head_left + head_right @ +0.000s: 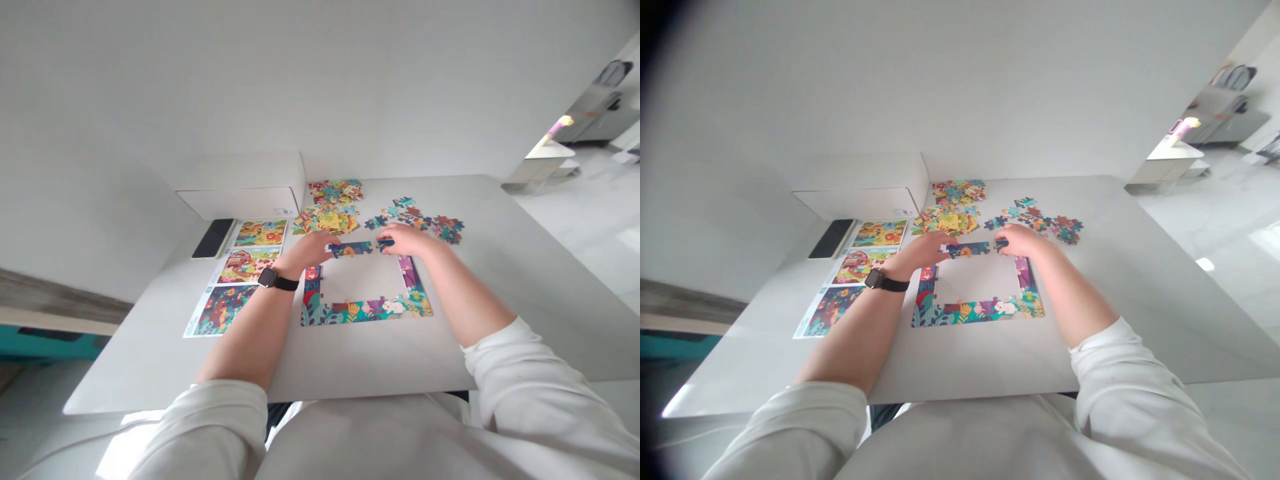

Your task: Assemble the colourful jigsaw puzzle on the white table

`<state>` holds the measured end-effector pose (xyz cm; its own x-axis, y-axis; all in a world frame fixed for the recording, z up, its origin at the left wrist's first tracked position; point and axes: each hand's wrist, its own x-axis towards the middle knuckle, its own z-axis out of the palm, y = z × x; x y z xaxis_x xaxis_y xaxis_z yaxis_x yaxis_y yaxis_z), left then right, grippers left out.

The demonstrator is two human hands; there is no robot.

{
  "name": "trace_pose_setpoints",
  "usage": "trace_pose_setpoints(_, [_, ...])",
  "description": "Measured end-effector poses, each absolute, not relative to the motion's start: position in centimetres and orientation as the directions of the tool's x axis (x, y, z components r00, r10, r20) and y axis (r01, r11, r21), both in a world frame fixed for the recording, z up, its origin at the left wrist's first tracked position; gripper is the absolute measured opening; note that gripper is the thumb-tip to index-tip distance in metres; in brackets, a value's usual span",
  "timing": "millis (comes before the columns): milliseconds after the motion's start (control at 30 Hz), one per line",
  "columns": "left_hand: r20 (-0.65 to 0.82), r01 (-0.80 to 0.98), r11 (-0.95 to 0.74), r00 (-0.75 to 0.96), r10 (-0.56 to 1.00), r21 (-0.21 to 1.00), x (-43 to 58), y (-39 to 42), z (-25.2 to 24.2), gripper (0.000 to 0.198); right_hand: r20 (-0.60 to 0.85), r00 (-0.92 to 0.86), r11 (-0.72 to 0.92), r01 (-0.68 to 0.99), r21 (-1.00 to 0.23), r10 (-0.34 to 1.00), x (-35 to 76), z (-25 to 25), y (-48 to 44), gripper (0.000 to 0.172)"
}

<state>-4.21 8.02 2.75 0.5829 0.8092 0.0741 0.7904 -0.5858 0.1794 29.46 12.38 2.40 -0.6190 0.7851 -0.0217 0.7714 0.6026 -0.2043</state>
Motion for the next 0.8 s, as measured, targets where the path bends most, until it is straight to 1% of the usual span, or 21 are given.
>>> trace_pose_setpoints(67, [0.071, 0.790, -0.589, 0.586, 0.807, 0.171, -4.3, 8.1, 2.7, 0.040, -0.024, -0.612, 0.598, 0.779, -0.187, 0.790, 29.3, 2.4, 12.3, 0.038])
trace_pose_setpoints(200, [0.071, 0.785, -0.596, 0.593, 0.802, 0.168, -4.3, 8.2, 2.5, 0.041, -0.032, -0.612, 0.594, 0.778, -0.205, 0.790, 29.3, 2.5, 12.4, 0.036])
trace_pose_setpoints(467, [0.100, 0.762, -0.604, 0.599, 0.795, 0.233, -3.6, 7.8, 2.5, 0.042, -0.043, -0.600, 0.575, 0.782, -0.238, 0.799, 29.2, 2.5, 12.4, 0.040])
trace_pose_setpoints(633, [0.105, 0.758, -0.605, 0.600, 0.793, 0.243, -3.6, 7.7, 2.5, 0.043, 0.035, -0.668, 0.647, 0.706, -0.289, 0.744, 28.5, 2.1, 12.1, 0.053])
trace_pose_setpoints(800, [0.112, 0.757, -0.600, 0.593, 0.797, 0.260, -3.6, 7.7, 2.5, 0.042, 0.089, -0.696, 0.681, 0.655, -0.327, 0.713, 27.5, 1.4, 11.8, 0.045])
